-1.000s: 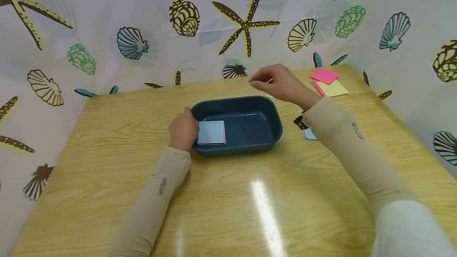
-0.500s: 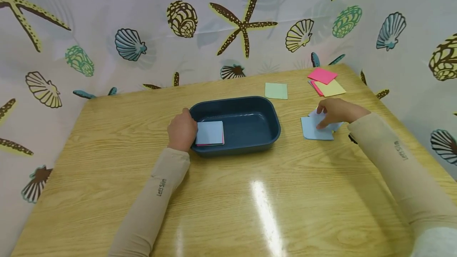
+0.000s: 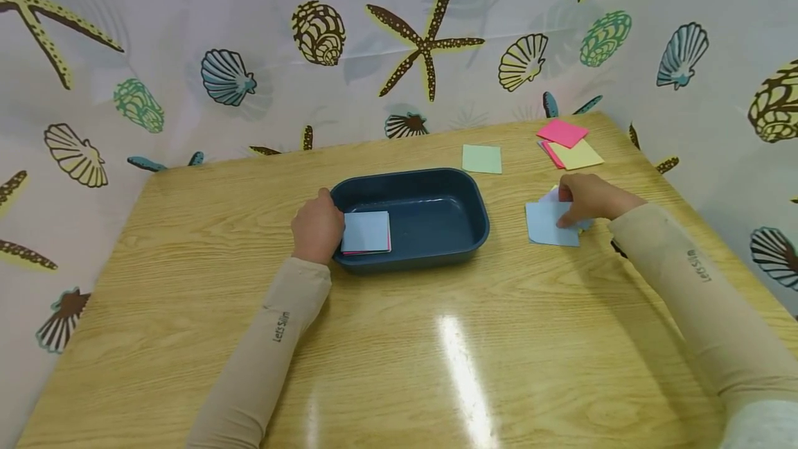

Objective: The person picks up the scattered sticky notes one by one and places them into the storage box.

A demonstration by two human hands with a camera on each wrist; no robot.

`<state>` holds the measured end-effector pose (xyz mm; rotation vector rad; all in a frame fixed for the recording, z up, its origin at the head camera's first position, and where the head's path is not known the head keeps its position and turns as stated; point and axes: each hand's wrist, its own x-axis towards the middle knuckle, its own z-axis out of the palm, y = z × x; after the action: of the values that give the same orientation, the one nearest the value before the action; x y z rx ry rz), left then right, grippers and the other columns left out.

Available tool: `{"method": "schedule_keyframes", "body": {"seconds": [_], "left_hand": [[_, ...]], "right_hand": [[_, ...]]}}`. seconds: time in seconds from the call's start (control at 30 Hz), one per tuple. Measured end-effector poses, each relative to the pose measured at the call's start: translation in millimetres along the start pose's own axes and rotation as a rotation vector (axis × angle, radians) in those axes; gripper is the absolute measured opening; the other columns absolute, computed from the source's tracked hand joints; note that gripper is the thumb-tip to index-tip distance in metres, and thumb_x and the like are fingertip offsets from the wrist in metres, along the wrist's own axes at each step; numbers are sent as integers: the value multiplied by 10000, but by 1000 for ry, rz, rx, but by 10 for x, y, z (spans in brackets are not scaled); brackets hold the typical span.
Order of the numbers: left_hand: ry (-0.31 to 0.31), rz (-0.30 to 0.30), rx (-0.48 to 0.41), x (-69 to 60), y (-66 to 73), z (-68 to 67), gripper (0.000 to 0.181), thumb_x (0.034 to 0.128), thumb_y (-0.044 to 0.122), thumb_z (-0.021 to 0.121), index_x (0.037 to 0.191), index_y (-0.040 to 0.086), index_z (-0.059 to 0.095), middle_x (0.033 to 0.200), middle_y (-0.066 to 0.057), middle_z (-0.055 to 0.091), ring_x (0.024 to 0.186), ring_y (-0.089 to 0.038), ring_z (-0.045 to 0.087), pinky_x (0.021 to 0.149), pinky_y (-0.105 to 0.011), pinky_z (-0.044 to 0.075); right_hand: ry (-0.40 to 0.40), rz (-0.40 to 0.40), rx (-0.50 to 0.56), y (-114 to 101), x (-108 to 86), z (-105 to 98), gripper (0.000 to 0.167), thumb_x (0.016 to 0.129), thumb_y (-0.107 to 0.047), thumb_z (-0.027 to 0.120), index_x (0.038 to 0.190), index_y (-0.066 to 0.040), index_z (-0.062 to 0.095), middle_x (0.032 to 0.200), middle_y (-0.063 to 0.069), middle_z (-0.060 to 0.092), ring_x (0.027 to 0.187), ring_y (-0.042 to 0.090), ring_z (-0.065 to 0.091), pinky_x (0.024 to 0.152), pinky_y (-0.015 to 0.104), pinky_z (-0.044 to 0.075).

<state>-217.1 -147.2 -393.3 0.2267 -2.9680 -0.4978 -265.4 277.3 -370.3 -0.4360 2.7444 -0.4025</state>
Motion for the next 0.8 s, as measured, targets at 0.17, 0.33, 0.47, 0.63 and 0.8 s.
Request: {"method": "schedule_keyframes", "body": {"seconds": [0.17,0.33,0.47,0.63,0.8], "left_hand": [[-8,-5,1,11,-11,-6,279,951,115,513,1170,-57,533,973,-257,662,843,-396,656,719,-520,534],[-15,-18,-6,22,-8,-17,294,951,115,514,1192,-51,531,991,-253,664,848,-390,660,724,-517,536],[-10,-18,-15,20,-5,-19,278,945,111,522,1171,-50,545,982,-254,667,833,-389,664,704,-516,539],[-5,-15,-15,10,-6,-15,276,944,110,524,1168,-48,548,983,-254,669,829,-387,667,701,-518,539],[-7,-16,-14,10,-8,-1,276,943,110,521,1170,-44,549,979,-254,669,833,-390,664,705,-522,535]], "right_hand": [[18,-42,21,-12,14,-76,272,803,-48,747,946,90,560,885,200,559,781,290,530,690,420,460],[-29,-100,91,-111,-19,-232,203,855,4,680,1014,115,620,852,149,588,708,248,604,647,382,515],[-30,-145,96,-249,-64,-401,169,877,23,643,1026,103,639,823,114,611,665,246,642,638,381,540],[42,-197,15,-526,-115,-604,145,872,23,648,1012,57,669,802,85,633,628,217,646,626,353,526],[102,-233,3,-938,-139,-770,167,899,-29,642,1052,28,675,853,111,628,635,190,634,585,317,514]]}}
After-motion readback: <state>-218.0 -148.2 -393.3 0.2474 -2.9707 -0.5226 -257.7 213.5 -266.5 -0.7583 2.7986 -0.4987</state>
